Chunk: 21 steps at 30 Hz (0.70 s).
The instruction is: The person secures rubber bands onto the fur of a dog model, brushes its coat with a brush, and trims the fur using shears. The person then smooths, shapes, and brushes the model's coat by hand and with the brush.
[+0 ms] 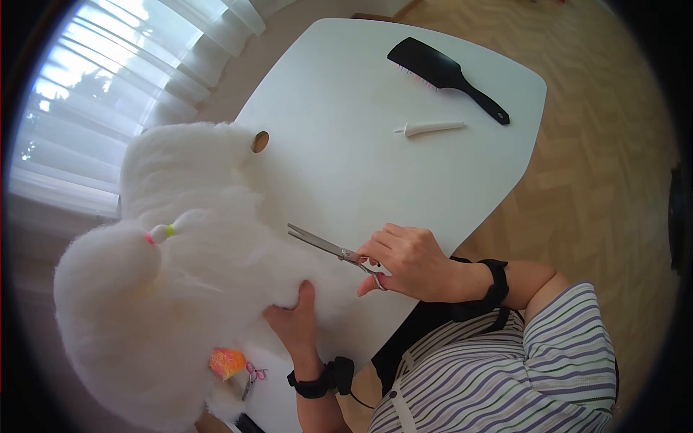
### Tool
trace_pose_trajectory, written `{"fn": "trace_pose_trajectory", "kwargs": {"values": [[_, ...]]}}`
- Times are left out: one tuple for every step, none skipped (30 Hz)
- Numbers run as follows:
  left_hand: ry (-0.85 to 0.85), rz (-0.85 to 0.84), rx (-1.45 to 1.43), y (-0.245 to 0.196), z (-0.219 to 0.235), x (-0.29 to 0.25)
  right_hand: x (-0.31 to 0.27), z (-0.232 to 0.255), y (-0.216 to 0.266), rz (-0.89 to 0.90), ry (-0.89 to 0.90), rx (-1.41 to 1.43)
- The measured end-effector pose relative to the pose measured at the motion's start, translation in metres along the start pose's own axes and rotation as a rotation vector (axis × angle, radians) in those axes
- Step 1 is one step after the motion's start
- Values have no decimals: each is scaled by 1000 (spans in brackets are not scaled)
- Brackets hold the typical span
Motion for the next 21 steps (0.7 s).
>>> {"fn": "trace_pose_trajectory", "kwargs": {"values": [[20,-13,5,0,3,0,0,0,0,-1,-1,3],[19,-13,8,1,7,0,0,-2,1,-5,19,-3],[49,2,42,2,11,-1,-1,-3,1,-10,40,-8],[78,18,74,3,14,-2,-1,-4,2,-11,41,-5],[77,21,76,2,20,-3,-1,-5,2,-13,51,-1],[101,58,101,2,25,-5,-1,-7,3,-15,61,3],[120,97,128,4,30,-8,-1,-7,5,-13,64,9],[118,100,129,8,35,-9,-1,-7,6,-17,74,5],[124,112,126,14,39,-10,-1,-8,7,-19,82,-1],[128,123,125,20,45,-11,0,-8,9,-15,83,3],[133,132,133,21,48,-10,3,-4,8,-10,65,21],[184,154,186,27,53,-9,4,-2,10,3,42,34],[234,177,238,33,57,-10,5,-2,10,3,44,37],[233,180,239,38,63,-10,6,-3,11,2,40,54],[266,170,285,43,66,-10,7,-3,12,2,36,73],[298,159,332,52,72,-10,8,-3,13,3,37,78],[294,162,334,131,90,-34,9,-3,14,4,35,89],[249,-94,649,175,96,-41,10,3,14,0,31,109],[198,-361,945,162,87,13,11,5,15,0,33,112],[196,-367,942,147,76,21,11,4,14,-5,36,113],[156,-295,701,130,67,23,11,2,13,-9,39,106]]}}
Point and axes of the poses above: each hand's wrist, its own x-axis towards the middle knuckle, its own z-axis out of the back of the hand, y = z × x, the point moved 6 cm from there along x, towards the middle knuckle, and after that the axes turned 12 degrees about x, right-handed, at the moved point
